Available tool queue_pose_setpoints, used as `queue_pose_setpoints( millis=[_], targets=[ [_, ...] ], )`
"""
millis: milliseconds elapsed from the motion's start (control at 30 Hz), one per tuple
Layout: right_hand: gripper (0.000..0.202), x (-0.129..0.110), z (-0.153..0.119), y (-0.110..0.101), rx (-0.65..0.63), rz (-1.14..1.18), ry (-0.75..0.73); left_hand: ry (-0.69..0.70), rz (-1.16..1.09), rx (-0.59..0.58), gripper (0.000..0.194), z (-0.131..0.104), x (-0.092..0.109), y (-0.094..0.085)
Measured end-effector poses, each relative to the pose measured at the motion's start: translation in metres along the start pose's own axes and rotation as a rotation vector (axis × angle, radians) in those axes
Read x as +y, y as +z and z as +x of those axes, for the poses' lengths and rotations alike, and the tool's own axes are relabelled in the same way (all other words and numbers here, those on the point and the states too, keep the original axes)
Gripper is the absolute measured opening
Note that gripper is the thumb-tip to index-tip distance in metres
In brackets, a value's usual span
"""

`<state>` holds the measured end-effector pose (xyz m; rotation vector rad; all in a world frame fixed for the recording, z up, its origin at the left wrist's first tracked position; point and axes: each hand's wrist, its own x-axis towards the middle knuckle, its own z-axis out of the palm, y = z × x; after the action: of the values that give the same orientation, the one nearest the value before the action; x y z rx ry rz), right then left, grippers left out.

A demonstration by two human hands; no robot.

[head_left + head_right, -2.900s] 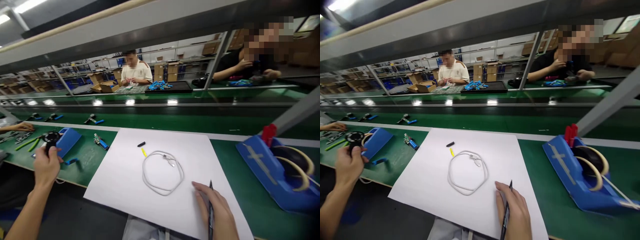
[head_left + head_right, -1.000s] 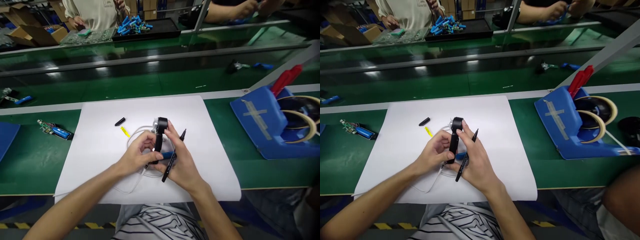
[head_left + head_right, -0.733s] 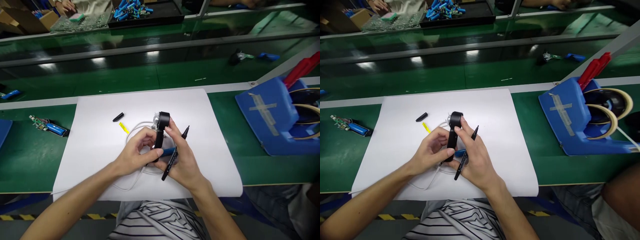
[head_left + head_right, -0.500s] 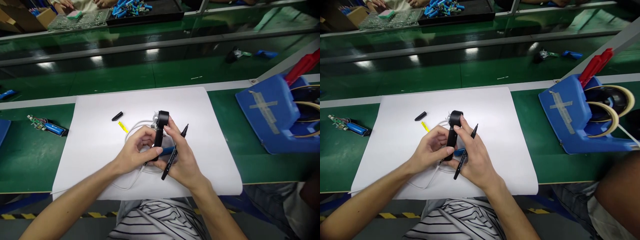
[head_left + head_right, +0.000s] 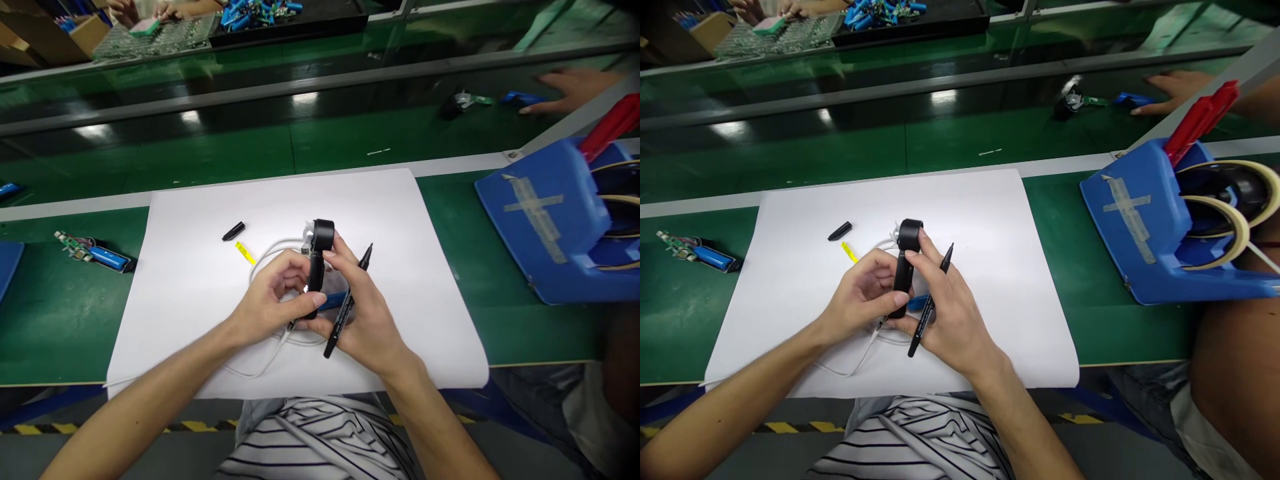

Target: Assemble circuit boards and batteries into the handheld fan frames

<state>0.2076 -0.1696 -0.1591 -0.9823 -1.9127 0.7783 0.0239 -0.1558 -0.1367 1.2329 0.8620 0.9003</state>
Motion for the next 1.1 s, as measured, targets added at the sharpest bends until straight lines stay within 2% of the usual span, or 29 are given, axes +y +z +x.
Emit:
queue_pose_setpoints(
  millis=[367,567,700,767,833,867,933,1000,1100],
  targets=[
    [0.085,0.000,-0.001,0.000,-0.003,0.019,0.001,0.027,0.030,0.019,0.025,0.000,-0.003,0.002],
    [0.083,-0.002,-0.001,-0.003,-0.002,0.105,0.001,0.031,0.024,0.048,0.026,0.000,-0.001,0.003],
    [0.077,-0.003,0.000,-0.005,0.124,0.188,-0.094,0.020,0.026,0.060,0.027,0.000,0.000,0.003],
    [0.058,-0.004,-0.001,-0.006,0.296,0.273,-0.151,0.017,0.015,0.060,0.027,-0.001,-0.001,0.003],
    [0.028,-0.006,-0.003,-0.009,0.444,0.421,-0.115,0.013,0.009,0.056,0.027,-0.002,-0.002,0.003],
    [0.029,-0.007,-0.004,-0.011,0.476,0.504,-0.066,0.013,0.010,0.054,0.027,-0.002,-0.003,0.003],
    [0.053,-0.010,-0.007,-0.016,0.456,0.638,0.047,0.013,0.020,0.051,0.028,-0.003,-0.003,0.002],
    [0.066,-0.011,-0.007,-0.019,0.412,0.691,0.113,0.011,0.035,0.046,0.028,-0.003,-0.003,0.002],
    [0.049,-0.009,-0.006,-0.019,0.393,0.661,0.087,-0.007,0.038,0.028,0.028,-0.003,-0.003,0.002]
  ],
)
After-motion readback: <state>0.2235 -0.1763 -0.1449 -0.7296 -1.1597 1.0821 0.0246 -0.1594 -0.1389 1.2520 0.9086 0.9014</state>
